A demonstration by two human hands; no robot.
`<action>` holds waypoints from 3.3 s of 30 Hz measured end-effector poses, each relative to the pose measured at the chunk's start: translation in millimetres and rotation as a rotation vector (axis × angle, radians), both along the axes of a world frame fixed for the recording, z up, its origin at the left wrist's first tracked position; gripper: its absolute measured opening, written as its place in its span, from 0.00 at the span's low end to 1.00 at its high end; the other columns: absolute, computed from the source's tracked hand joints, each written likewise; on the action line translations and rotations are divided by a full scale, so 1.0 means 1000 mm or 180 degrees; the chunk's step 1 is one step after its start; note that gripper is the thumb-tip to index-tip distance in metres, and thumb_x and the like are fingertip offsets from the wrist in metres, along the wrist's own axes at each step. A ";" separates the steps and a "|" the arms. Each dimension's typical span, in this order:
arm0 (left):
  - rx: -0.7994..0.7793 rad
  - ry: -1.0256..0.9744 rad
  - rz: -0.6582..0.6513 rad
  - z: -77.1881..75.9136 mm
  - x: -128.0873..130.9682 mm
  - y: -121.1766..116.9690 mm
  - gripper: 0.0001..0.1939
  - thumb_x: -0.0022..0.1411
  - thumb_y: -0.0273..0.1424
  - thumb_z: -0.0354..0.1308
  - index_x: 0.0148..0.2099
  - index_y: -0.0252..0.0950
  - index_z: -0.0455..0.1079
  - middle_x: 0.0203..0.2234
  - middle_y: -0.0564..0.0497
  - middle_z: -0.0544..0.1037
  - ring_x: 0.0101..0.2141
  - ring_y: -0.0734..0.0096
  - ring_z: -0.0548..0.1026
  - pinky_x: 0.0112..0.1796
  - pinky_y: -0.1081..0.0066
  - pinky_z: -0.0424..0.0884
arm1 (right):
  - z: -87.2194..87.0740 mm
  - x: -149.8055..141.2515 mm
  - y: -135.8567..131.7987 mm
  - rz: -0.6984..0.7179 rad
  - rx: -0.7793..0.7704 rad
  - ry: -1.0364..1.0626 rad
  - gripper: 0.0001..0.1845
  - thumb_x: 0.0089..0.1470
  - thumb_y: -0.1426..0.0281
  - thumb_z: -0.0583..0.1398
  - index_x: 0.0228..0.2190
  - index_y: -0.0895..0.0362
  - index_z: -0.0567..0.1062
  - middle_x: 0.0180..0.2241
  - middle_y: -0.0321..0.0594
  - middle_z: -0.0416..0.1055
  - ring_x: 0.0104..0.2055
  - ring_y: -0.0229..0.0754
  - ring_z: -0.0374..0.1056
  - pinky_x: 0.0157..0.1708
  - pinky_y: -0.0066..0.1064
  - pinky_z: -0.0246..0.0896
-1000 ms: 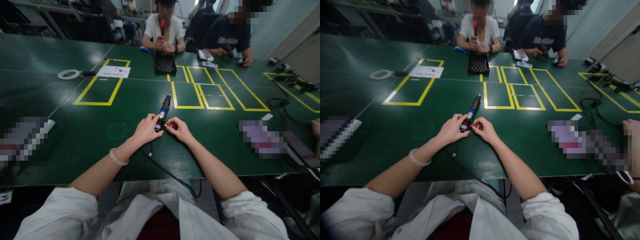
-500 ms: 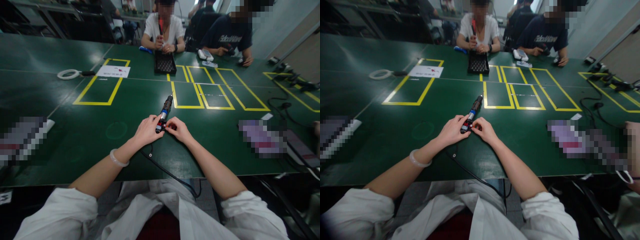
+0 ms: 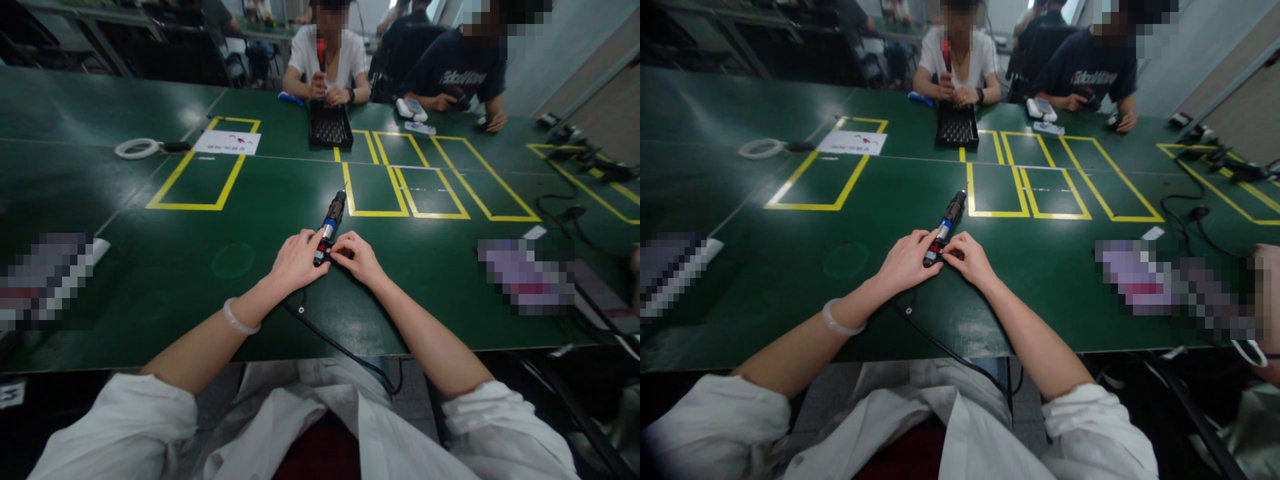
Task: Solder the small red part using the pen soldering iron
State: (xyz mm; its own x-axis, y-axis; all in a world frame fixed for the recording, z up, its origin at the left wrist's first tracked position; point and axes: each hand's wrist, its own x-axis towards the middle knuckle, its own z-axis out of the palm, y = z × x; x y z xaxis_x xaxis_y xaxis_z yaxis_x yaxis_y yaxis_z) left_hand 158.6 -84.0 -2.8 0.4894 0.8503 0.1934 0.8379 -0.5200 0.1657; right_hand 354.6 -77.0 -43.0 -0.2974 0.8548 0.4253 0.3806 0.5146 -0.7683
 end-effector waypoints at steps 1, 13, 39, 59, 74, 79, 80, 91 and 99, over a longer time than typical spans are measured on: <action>0.0003 0.0002 0.0001 0.000 0.000 0.000 0.35 0.61 0.41 0.56 0.67 0.33 0.57 0.52 0.39 0.68 0.49 0.52 0.71 0.52 0.58 0.66 | 0.001 0.000 0.000 -0.0015 -0.0004 -0.0030 0.02 0.54 0.72 0.65 0.32 0.56 0.77 0.35 0.38 0.66 0.34 0.38 0.65 0.34 0.30 0.63; -0.0015 -0.0013 0.0004 0.001 0.001 0.000 0.34 0.61 0.40 0.56 0.67 0.33 0.58 0.52 0.39 0.68 0.49 0.52 0.71 0.52 0.59 0.65 | 0.003 -0.004 -0.003 -0.0035 -0.0026 -0.0138 0.02 0.55 0.72 0.64 0.33 0.57 0.77 0.33 0.38 0.71 0.31 0.37 0.66 0.34 0.30 0.63; -0.0233 0.0351 0.1312 0.006 -0.083 0.066 0.35 0.66 0.50 0.50 0.70 0.41 0.55 0.55 0.34 0.65 0.51 0.42 0.67 0.48 0.53 0.63 | 0.005 0.000 -0.004 0.0032 -0.0355 -0.0043 0.07 0.58 0.69 0.59 0.38 0.57 0.75 0.33 0.38 0.72 0.30 0.36 0.65 0.31 0.29 0.61; 0.0256 -0.0447 0.2844 -0.002 -0.192 0.096 0.25 0.62 0.39 0.58 0.54 0.23 0.69 0.44 0.38 0.71 0.44 0.53 0.68 0.48 0.55 0.60 | 0.007 0.001 -0.004 0.0142 -0.0307 -0.0198 0.06 0.58 0.70 0.59 0.36 0.58 0.75 0.31 0.37 0.70 0.29 0.35 0.62 0.31 0.28 0.59; -0.0668 -0.2633 0.0465 0.011 -0.086 0.068 0.18 0.65 0.39 0.56 0.49 0.30 0.71 0.38 0.45 0.78 0.36 0.68 0.76 0.42 0.67 0.71 | 0.008 0.001 -0.005 0.0121 -0.0388 -0.0271 0.06 0.58 0.69 0.59 0.35 0.57 0.75 0.31 0.37 0.72 0.29 0.36 0.63 0.32 0.28 0.59; -0.1941 -0.2402 -0.0373 0.004 -0.023 0.031 0.21 0.60 0.40 0.60 0.50 0.32 0.71 0.38 0.45 0.79 0.36 0.66 0.77 0.40 0.67 0.71 | 0.007 0.000 -0.006 0.0279 -0.0543 -0.0020 0.09 0.57 0.68 0.60 0.42 0.56 0.73 0.31 0.35 0.73 0.30 0.35 0.66 0.32 0.28 0.61; -0.2144 -0.2461 -0.0444 0.000 -0.018 0.027 0.21 0.59 0.40 0.60 0.50 0.32 0.69 0.36 0.45 0.79 0.36 0.67 0.77 0.39 0.67 0.71 | 0.008 0.000 -0.007 0.0365 -0.0558 0.0035 0.11 0.57 0.68 0.60 0.43 0.56 0.72 0.32 0.35 0.73 0.30 0.35 0.66 0.32 0.28 0.61; -0.2586 -0.2561 -0.0541 -0.008 -0.017 0.026 0.19 0.63 0.41 0.56 0.49 0.32 0.67 0.34 0.46 0.78 0.33 0.69 0.76 0.38 0.66 0.71 | 0.011 -0.003 -0.010 0.0530 -0.0599 0.0000 0.10 0.58 0.63 0.61 0.39 0.56 0.72 0.30 0.35 0.72 0.29 0.35 0.65 0.31 0.28 0.62; -0.2762 -0.2619 -0.0470 -0.010 -0.017 0.030 0.18 0.63 0.43 0.55 0.44 0.31 0.70 0.34 0.46 0.78 0.32 0.70 0.75 0.38 0.66 0.71 | 0.009 -0.001 -0.009 0.0459 -0.0539 0.0099 0.10 0.57 0.64 0.62 0.40 0.56 0.73 0.29 0.34 0.70 0.28 0.35 0.64 0.29 0.28 0.60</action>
State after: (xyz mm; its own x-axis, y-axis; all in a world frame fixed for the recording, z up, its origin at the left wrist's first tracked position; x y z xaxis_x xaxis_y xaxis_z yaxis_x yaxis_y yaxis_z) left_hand 141.9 -54.3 -12.9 0.5917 0.7979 -0.1153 0.2590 -0.0527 0.9644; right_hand 353.2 -86.1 -34.3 -0.4106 0.8644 0.2901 0.2873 0.4246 -0.8586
